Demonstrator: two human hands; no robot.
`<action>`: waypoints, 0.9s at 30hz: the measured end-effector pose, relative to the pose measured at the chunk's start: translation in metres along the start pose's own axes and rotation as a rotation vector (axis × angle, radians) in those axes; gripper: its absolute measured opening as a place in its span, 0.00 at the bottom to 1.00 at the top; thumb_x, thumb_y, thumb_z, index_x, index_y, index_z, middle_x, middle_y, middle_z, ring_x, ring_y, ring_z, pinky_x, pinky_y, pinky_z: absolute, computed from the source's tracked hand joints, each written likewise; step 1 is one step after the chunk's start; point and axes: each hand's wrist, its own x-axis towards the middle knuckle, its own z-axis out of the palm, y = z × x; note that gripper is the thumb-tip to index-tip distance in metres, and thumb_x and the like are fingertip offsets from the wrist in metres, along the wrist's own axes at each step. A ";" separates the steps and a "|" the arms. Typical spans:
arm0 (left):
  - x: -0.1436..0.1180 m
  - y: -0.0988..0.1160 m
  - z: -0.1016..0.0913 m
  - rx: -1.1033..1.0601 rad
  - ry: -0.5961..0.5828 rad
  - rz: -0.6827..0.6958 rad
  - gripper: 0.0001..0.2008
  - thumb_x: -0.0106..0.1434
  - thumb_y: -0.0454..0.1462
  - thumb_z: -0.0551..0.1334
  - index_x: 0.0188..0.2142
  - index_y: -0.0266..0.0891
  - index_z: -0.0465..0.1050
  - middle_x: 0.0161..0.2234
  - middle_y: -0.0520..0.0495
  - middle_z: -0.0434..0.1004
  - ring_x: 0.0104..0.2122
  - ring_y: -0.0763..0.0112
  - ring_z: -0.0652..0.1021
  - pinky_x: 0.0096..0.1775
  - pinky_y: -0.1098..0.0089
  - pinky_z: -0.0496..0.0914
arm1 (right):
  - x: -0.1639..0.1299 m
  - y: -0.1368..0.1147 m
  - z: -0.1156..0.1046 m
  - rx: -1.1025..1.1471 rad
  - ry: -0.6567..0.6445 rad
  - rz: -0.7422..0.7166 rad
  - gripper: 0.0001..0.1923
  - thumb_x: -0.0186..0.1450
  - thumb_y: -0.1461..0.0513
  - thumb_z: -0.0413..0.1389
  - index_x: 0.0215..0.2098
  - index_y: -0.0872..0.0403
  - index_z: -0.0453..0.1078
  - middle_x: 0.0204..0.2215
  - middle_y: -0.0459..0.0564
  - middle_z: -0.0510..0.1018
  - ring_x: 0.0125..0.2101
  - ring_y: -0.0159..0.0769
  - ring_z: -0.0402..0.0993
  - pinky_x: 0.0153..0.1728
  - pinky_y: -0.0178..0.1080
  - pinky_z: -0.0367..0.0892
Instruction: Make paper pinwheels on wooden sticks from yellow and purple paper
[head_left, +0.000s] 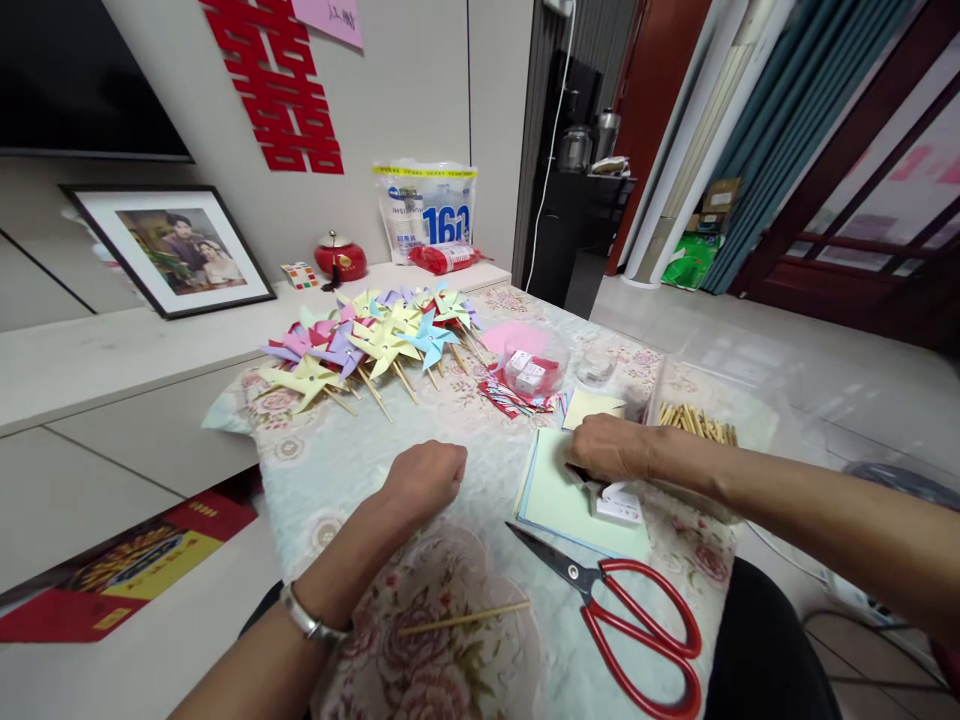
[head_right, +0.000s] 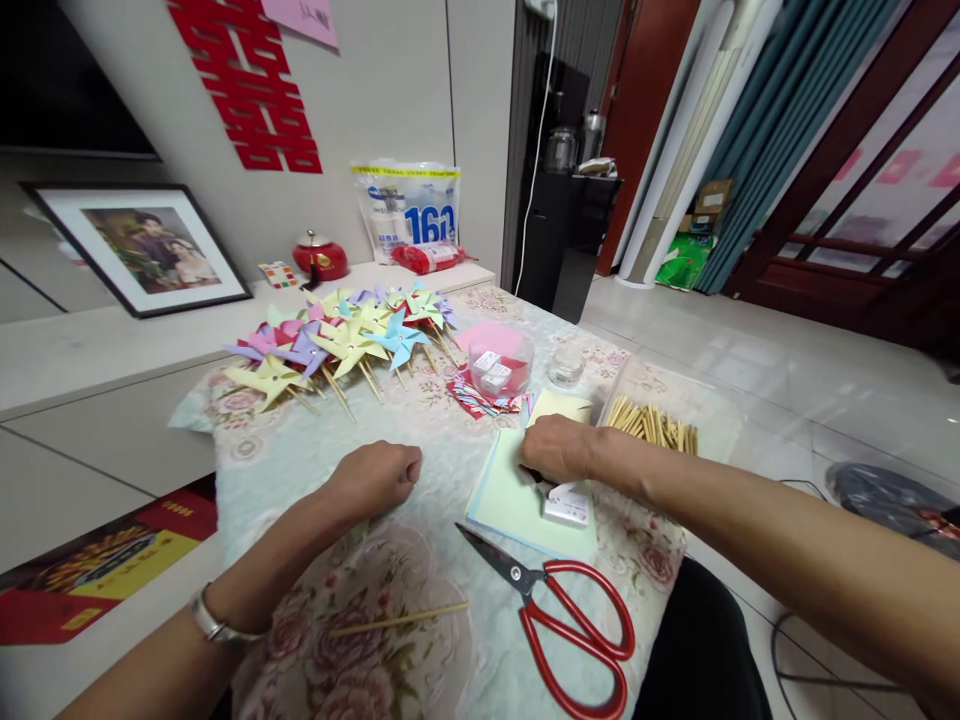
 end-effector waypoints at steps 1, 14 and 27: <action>0.001 0.001 0.000 0.011 -0.007 0.016 0.11 0.56 0.30 0.57 0.33 0.43 0.77 0.36 0.40 0.81 0.38 0.53 0.79 0.35 0.63 0.66 | 0.000 0.000 0.000 -0.043 -0.040 -0.035 0.07 0.59 0.68 0.60 0.29 0.54 0.81 0.30 0.60 0.85 0.32 0.47 0.81 0.32 0.41 0.66; -0.007 0.016 -0.004 -0.130 0.117 -0.015 0.08 0.57 0.31 0.55 0.32 0.39 0.73 0.32 0.38 0.80 0.34 0.55 0.78 0.32 0.64 0.64 | -0.009 -0.006 -0.019 -0.070 -0.072 -0.006 0.10 0.61 0.65 0.56 0.37 0.59 0.80 0.31 0.62 0.84 0.30 0.46 0.80 0.26 0.38 0.56; -0.026 0.102 0.025 -2.247 0.037 -0.259 0.07 0.51 0.27 0.65 0.32 0.33 0.76 0.23 0.50 0.74 0.23 0.77 0.73 0.27 0.76 0.67 | -0.014 -0.021 -0.051 0.481 0.273 -0.001 0.07 0.56 0.71 0.54 0.28 0.57 0.73 0.19 0.41 0.73 0.21 0.27 0.63 0.24 0.30 0.53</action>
